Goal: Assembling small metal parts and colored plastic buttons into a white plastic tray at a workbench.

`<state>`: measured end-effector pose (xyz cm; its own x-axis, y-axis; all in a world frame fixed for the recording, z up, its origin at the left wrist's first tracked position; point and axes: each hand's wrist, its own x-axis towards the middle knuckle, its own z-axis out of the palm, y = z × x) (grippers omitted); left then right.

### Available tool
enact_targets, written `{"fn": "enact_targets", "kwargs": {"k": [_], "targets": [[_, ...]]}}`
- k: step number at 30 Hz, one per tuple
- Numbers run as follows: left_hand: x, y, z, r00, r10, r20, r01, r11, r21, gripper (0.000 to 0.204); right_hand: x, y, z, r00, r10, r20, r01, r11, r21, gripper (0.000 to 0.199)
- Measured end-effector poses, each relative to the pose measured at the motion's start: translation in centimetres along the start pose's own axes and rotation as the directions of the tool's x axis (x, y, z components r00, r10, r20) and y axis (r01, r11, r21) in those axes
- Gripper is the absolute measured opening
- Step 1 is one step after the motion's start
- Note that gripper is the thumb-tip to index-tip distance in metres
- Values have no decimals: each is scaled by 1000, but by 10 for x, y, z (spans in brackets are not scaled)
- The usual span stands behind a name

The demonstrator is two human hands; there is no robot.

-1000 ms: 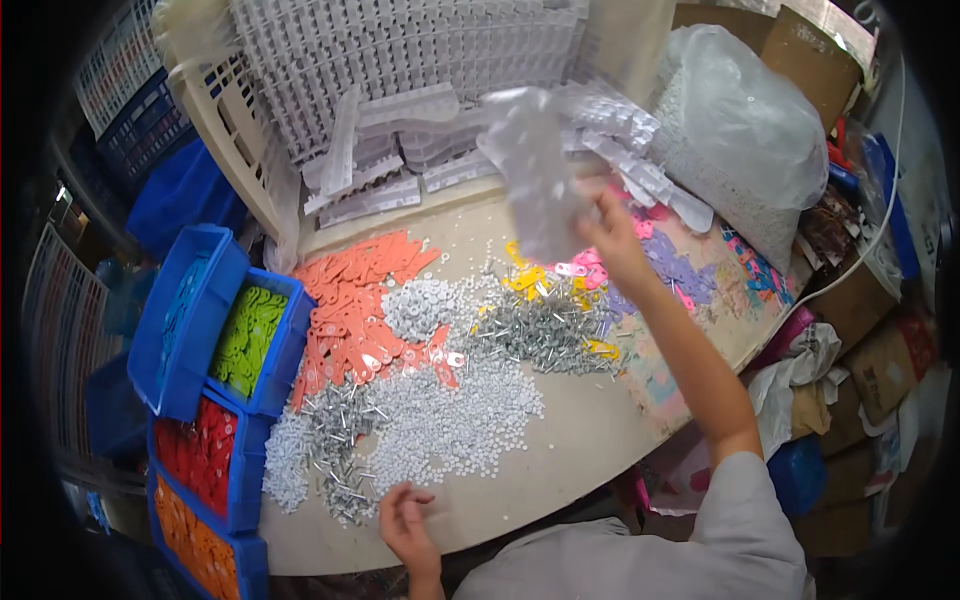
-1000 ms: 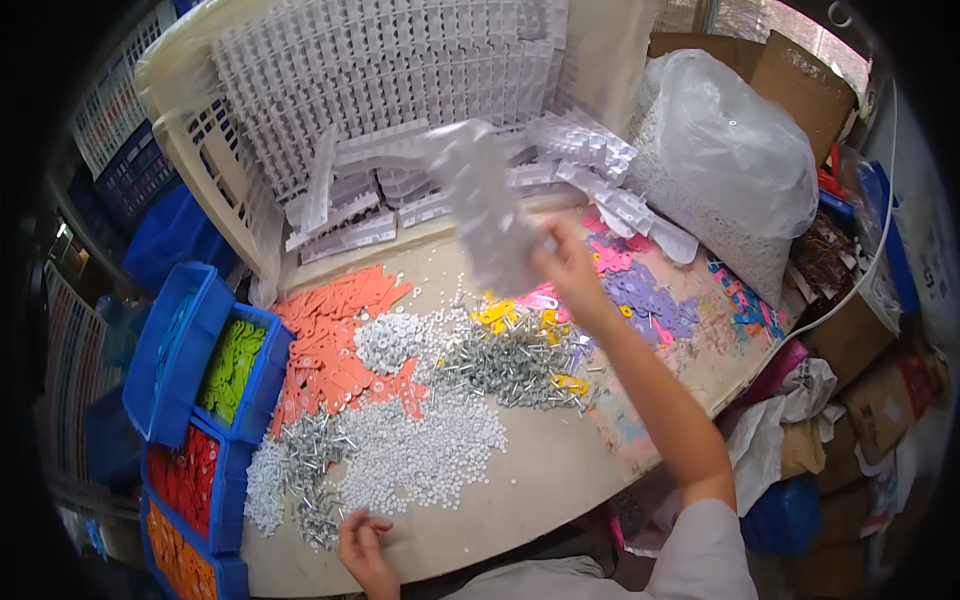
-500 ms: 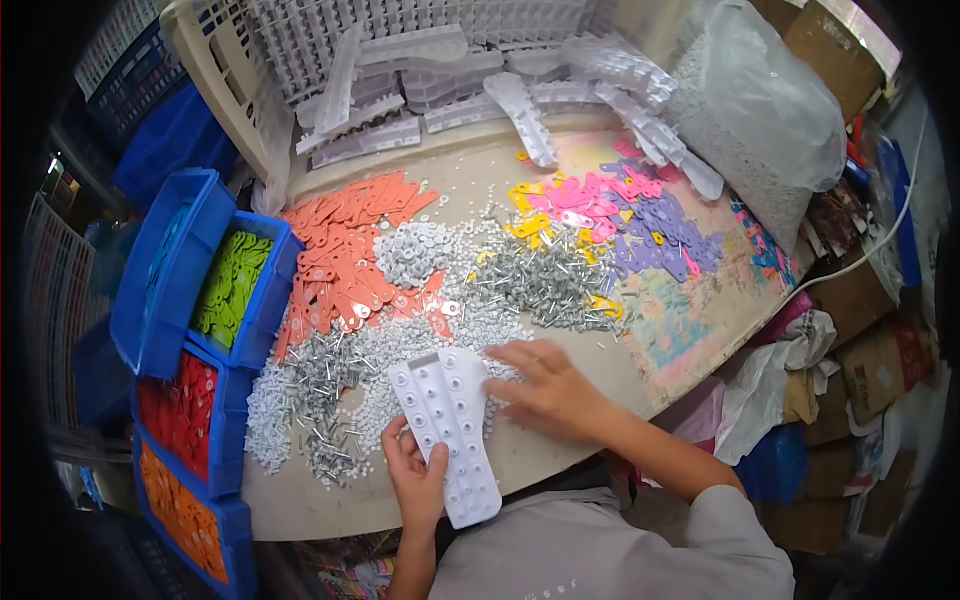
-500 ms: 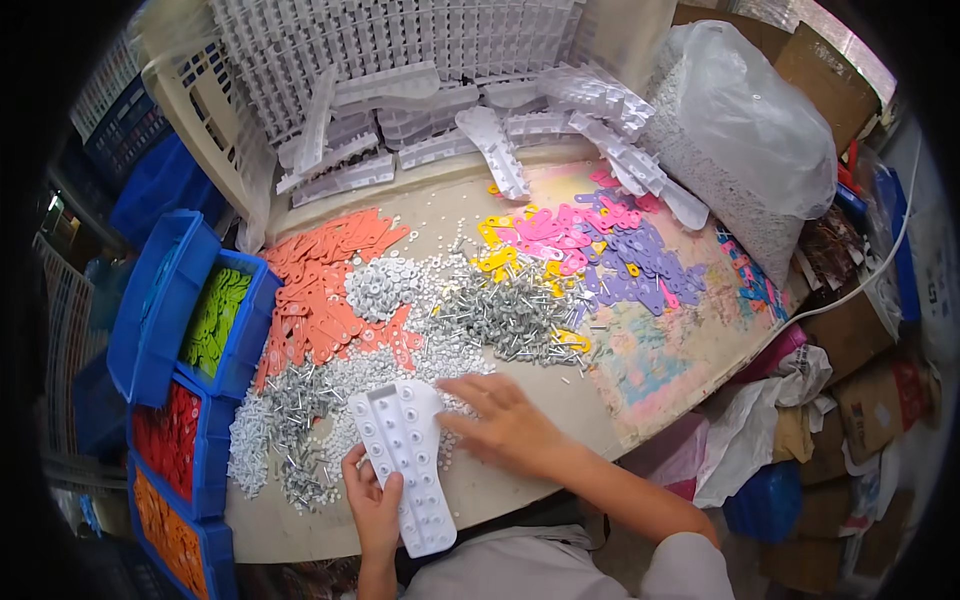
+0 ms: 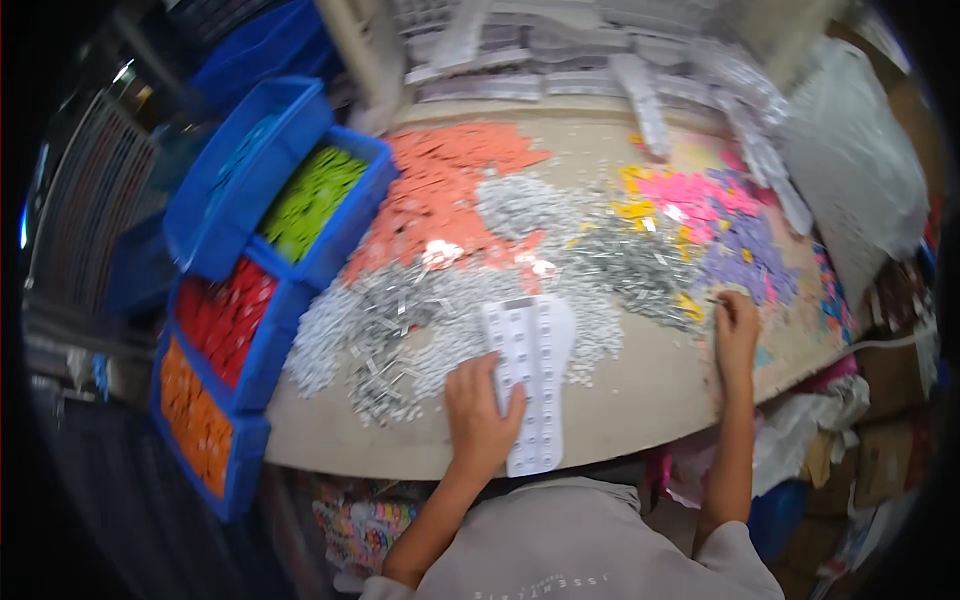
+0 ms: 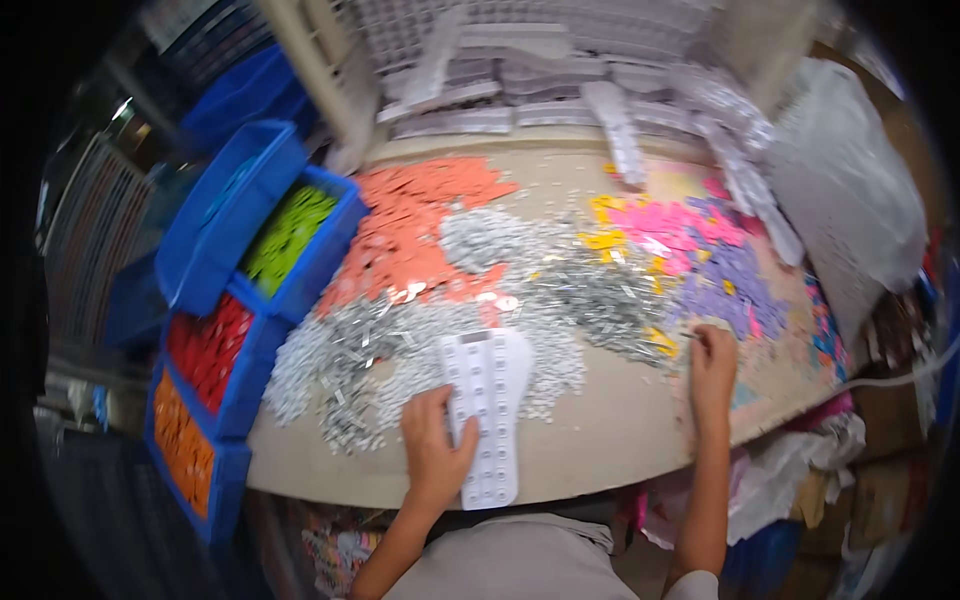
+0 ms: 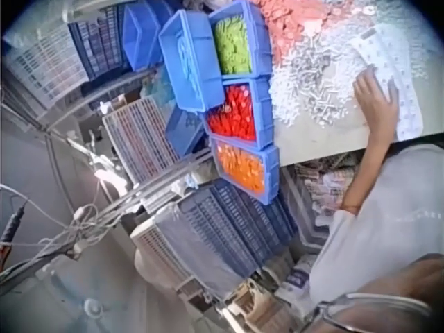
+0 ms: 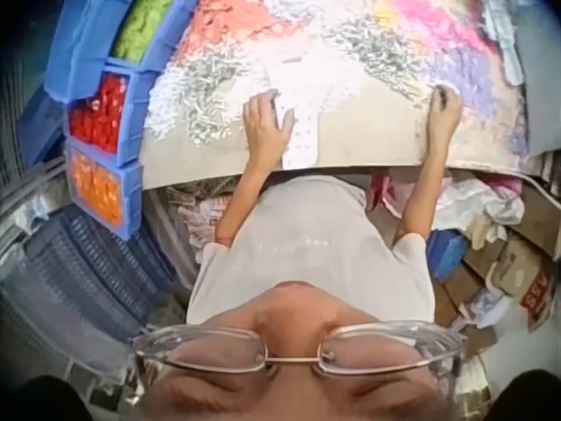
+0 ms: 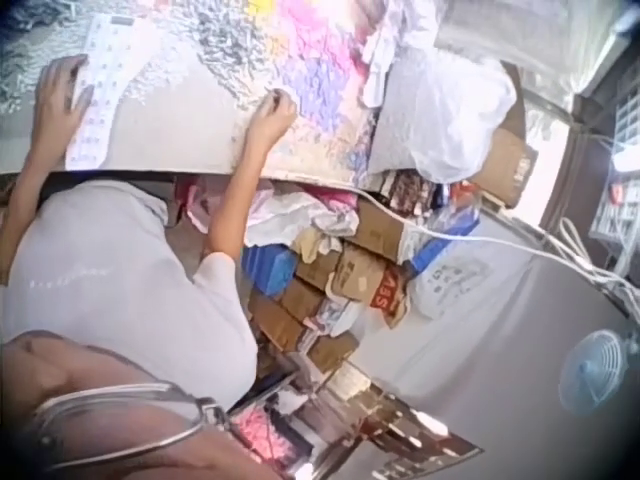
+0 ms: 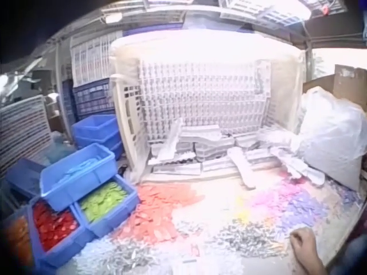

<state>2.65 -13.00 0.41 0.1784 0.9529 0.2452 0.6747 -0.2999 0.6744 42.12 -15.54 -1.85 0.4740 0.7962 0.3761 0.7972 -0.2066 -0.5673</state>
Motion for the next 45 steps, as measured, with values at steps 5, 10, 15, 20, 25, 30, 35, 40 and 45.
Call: {"fn": "enact_targets", "kwargs": {"k": [5,10,15,20,25,30,35,40,45], "targets": [[14,-11,-25,997,32,-66,-28,998,63,31,7,-8,0,994,-45,96,53,995,-85,9],[56,-55,-60,991,127,-50,-116,976,183,12,-12,-63,10,995,69,-73,-59,991,121,9],[94,-72,-54,926,365,100,-378,888,261,17,-41,-154,33,983,-170,61,132,906,403,12],[110,-75,-54,869,430,246,-491,812,315,17,-47,-208,59,948,-231,221,78,838,541,17],[111,-79,-57,829,432,354,-539,785,305,13,-31,-222,94,906,-318,280,136,844,519,19],[108,-82,-56,837,440,324,-533,787,309,10,-23,-229,108,873,-355,335,174,867,467,18],[107,-83,-50,871,441,217,-482,853,202,10,-25,-219,118,775,-547,316,438,826,355,17],[104,-73,-59,971,238,36,-238,971,-3,16,-32,-225,91,768,-590,249,538,805,251,20],[84,-46,-67,999,24,47,-7,945,-328,22,-20,-175,42,941,-335,57,333,942,40,16]]}}
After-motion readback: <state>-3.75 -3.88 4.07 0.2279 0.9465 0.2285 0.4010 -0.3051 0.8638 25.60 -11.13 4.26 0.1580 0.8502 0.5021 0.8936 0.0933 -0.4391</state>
